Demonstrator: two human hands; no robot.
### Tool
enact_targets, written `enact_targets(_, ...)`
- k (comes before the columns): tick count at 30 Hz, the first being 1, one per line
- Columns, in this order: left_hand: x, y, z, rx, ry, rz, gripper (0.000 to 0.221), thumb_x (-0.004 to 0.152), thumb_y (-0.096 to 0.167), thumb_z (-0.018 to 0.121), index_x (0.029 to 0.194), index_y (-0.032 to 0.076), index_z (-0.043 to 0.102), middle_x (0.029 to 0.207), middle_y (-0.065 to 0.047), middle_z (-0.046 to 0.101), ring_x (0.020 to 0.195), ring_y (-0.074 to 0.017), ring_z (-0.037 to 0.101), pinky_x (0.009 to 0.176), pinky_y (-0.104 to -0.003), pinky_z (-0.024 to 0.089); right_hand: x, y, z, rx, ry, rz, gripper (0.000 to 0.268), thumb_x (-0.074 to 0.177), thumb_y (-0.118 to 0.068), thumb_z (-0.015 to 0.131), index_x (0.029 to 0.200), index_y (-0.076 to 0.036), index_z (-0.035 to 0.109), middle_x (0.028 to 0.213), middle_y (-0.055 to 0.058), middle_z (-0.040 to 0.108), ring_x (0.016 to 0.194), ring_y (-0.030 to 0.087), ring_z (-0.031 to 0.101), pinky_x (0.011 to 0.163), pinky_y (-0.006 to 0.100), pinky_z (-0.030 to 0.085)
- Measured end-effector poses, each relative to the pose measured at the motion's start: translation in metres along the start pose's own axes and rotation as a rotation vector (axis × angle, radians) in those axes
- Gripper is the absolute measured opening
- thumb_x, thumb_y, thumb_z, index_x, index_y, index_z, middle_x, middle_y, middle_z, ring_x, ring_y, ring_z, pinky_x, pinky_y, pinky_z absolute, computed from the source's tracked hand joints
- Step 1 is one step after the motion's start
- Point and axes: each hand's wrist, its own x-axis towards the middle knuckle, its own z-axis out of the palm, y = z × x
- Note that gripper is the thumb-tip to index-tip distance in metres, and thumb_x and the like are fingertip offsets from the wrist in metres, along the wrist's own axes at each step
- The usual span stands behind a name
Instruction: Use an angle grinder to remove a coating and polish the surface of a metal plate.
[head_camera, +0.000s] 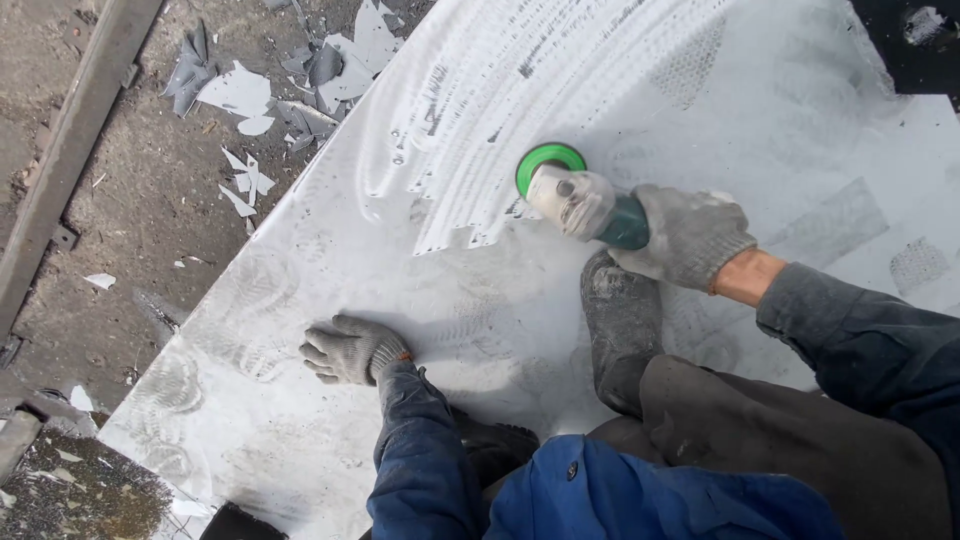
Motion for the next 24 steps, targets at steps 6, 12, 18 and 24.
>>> enact_targets(6,-0.002,-0.008,-0.004,0.007,0.027,-0.02,0.066,0.103,0.055,0.041,0.145,0.005,0.049,0.155,-0.022,0.042,0.147,-0.0416,0.034,0.121,-0.057,0.021,-0.01,0.132,-0.014,0.219,0.085,0.417,0.054,0.109,-0.055,0.065,0.107,-0.001,0.067,0.081,0.02,0.073,0.061,0.03,0.071,0.056,0.038,0.061)
enact_targets(12,0.004,-0.002,0.014,-0.023,0.047,0.032,0.068,0.106,0.057,0.039,0.145,0.003,0.048,0.154,-0.025,0.039,0.144,-0.0452,0.029,0.116,-0.06,0.017,-0.023,0.121,0.022,0.065,0.172,0.377,0.084,0.082,-0.063,0.077,0.131,0.003,0.058,0.089,0.022,0.072,0.072,0.036,0.073,0.064,0.051,0.059)
enact_targets(18,-0.001,0.008,0.001,-0.041,0.003,-0.016,0.066,0.103,0.054,0.04,0.145,0.004,0.048,0.156,-0.02,0.04,0.147,-0.042,0.031,0.119,-0.058,0.022,-0.029,0.123,0.026,0.121,0.227,0.413,0.087,0.084,-0.064,0.075,0.132,0.006,0.058,0.091,0.022,0.072,0.073,0.038,0.073,0.066,0.051,0.06)
enact_targets(24,-0.001,0.003,0.001,-0.005,-0.005,-0.03,0.064,0.104,0.053,0.041,0.146,0.005,0.047,0.156,-0.02,0.039,0.146,-0.0414,0.031,0.118,-0.058,0.022,-0.02,0.127,-0.018,0.071,0.144,0.455,0.064,0.091,-0.058,0.069,0.125,-0.004,0.068,0.079,0.019,0.074,0.062,0.034,0.074,0.055,0.045,0.06)
